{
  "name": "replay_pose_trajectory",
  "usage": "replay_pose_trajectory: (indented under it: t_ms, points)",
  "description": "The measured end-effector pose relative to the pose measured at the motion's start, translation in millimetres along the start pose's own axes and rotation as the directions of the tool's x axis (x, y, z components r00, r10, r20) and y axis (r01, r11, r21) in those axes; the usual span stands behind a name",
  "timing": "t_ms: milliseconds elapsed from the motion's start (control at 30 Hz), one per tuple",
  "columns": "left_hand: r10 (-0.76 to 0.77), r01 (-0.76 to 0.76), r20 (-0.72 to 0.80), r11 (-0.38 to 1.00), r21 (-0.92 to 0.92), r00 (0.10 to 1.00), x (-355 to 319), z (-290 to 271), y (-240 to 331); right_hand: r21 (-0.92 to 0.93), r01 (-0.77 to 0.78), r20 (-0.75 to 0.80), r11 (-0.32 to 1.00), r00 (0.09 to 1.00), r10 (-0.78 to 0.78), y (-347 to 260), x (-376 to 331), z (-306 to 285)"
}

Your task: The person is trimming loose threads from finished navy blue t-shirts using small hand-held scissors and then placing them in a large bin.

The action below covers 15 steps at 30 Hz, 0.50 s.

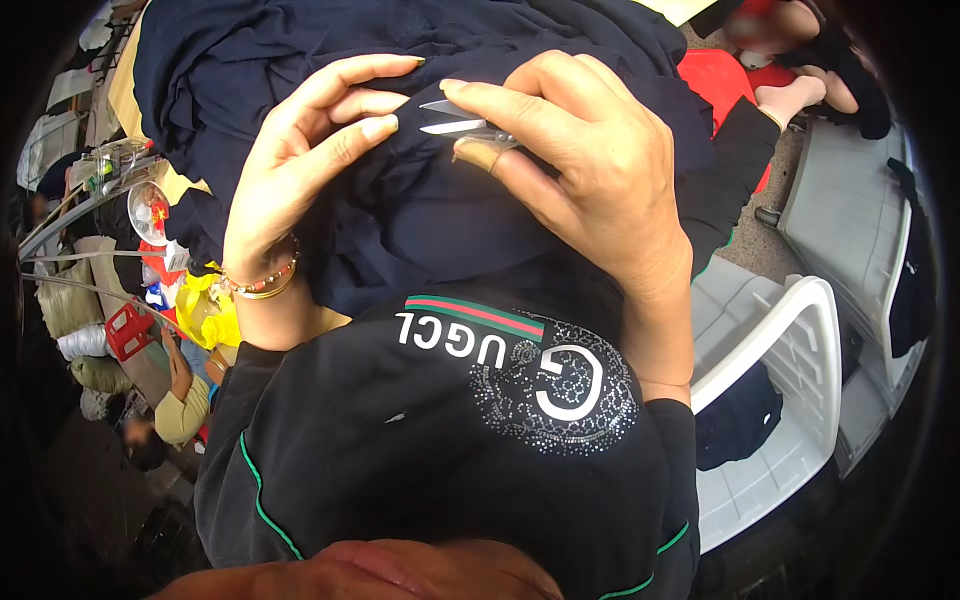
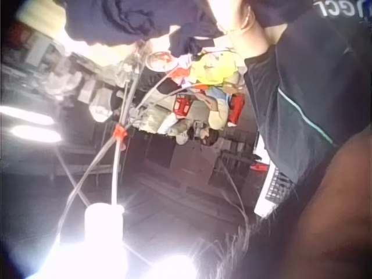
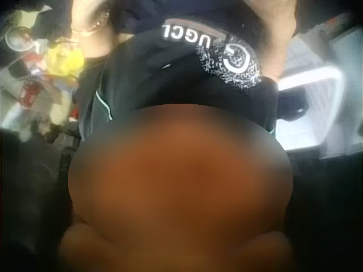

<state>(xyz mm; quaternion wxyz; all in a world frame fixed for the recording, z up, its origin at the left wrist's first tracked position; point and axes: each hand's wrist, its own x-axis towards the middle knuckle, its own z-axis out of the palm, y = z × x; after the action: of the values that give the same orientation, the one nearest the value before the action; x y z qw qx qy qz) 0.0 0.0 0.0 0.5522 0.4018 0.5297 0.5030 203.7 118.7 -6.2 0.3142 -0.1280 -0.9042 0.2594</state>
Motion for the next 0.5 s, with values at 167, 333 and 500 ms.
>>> replay_pose_trajectory:
  t_ms: [167, 333, 500]
  points:
    - [0.046, -0.046, -0.021, 0.999, 0.02, 0.999, -0.2, -1.1, -6.5, 0.003, -0.045, 0.057, 0.999, 0.997, 0.045, -2.0, -1.7, 5.5]
    - [0.038, -0.039, -0.032, 0.999, -0.016, 0.999, 2.4, -2.4, -7.7, -0.022, -0.034, 0.061, 0.999, 0.998, 0.035, -0.7, 1.6, 10.2]
    - [0.042, -0.044, -0.033, 0.998, -0.055, 0.999, 3.4, 0.5, -2.7, 0.023, -0.005, 0.012, 1.0, 1.0, 0.005, 3.3, 1.0, 13.0]
